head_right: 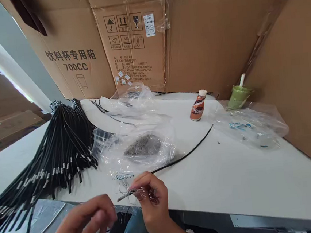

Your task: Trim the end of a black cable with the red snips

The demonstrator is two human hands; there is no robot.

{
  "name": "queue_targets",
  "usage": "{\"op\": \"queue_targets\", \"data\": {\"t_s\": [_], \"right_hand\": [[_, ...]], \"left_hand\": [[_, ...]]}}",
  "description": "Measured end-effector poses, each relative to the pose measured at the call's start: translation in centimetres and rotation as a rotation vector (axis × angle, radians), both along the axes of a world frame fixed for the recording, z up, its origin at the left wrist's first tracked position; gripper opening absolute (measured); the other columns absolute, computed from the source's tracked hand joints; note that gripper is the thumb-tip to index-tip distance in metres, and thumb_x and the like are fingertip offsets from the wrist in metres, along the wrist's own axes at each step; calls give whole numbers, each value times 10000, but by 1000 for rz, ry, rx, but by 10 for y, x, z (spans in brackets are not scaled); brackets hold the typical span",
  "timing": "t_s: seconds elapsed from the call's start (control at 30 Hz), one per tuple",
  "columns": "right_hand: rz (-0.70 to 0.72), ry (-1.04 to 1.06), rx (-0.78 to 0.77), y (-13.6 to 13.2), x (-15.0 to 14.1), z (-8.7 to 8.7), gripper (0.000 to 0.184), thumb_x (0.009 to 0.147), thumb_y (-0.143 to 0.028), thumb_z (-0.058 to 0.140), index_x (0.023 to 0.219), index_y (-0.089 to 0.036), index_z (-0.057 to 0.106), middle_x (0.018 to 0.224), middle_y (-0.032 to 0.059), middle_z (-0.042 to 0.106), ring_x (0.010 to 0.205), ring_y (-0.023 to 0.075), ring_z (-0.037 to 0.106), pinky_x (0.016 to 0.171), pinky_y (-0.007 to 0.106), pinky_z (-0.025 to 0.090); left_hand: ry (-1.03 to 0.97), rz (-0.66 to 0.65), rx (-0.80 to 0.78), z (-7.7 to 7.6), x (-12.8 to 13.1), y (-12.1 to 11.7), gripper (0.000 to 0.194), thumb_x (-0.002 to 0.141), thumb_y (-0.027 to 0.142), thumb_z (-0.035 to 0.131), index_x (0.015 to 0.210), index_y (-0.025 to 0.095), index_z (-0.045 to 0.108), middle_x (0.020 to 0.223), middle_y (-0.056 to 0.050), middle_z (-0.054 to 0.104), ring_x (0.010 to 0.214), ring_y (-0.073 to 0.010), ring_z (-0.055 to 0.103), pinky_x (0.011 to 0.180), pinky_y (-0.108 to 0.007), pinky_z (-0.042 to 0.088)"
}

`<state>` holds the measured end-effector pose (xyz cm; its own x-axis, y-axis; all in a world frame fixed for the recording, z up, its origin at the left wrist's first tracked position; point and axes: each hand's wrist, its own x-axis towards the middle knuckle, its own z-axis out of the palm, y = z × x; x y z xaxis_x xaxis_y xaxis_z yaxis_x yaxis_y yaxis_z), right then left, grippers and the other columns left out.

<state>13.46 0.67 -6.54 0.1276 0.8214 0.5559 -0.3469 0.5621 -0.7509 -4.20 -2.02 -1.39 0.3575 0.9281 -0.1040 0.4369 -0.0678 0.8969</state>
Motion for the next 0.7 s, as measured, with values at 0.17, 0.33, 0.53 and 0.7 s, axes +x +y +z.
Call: {"op": "queue_targets", "data": {"t_s": [0.17,0.33,0.53,0.7], "right_hand": [[34,-32,6,-5,4,-2,115,989,-276,568,932,-251,664,827,1,635,793,93,602,715,180,491],[49,-50,-8,-7,7,-4,105,986,-259,566,940,-249,659,852,5,627,796,101,598,705,195,488],[53,-57,-23,-9,6,-4,137,985,-277,564,887,-225,646,803,4,607,712,100,559,590,195,427],[84,-33,-55,-12,6,-1,147,968,-285,595,851,-208,640,789,5,606,648,89,524,536,191,390]], "left_hand": [[-217,163,62,14,24,7,526,926,671,361,925,239,661,743,-7,613,660,-167,536,704,-293,413],[-208,131,77,31,42,6,516,821,739,494,853,246,642,810,-6,604,771,-196,505,743,-306,373],[-119,28,123,38,49,16,343,940,449,453,693,217,508,687,27,504,676,-139,459,650,-264,369],[-122,-42,282,35,49,20,325,945,309,452,639,202,472,611,32,480,594,-112,441,559,-232,372]]}}
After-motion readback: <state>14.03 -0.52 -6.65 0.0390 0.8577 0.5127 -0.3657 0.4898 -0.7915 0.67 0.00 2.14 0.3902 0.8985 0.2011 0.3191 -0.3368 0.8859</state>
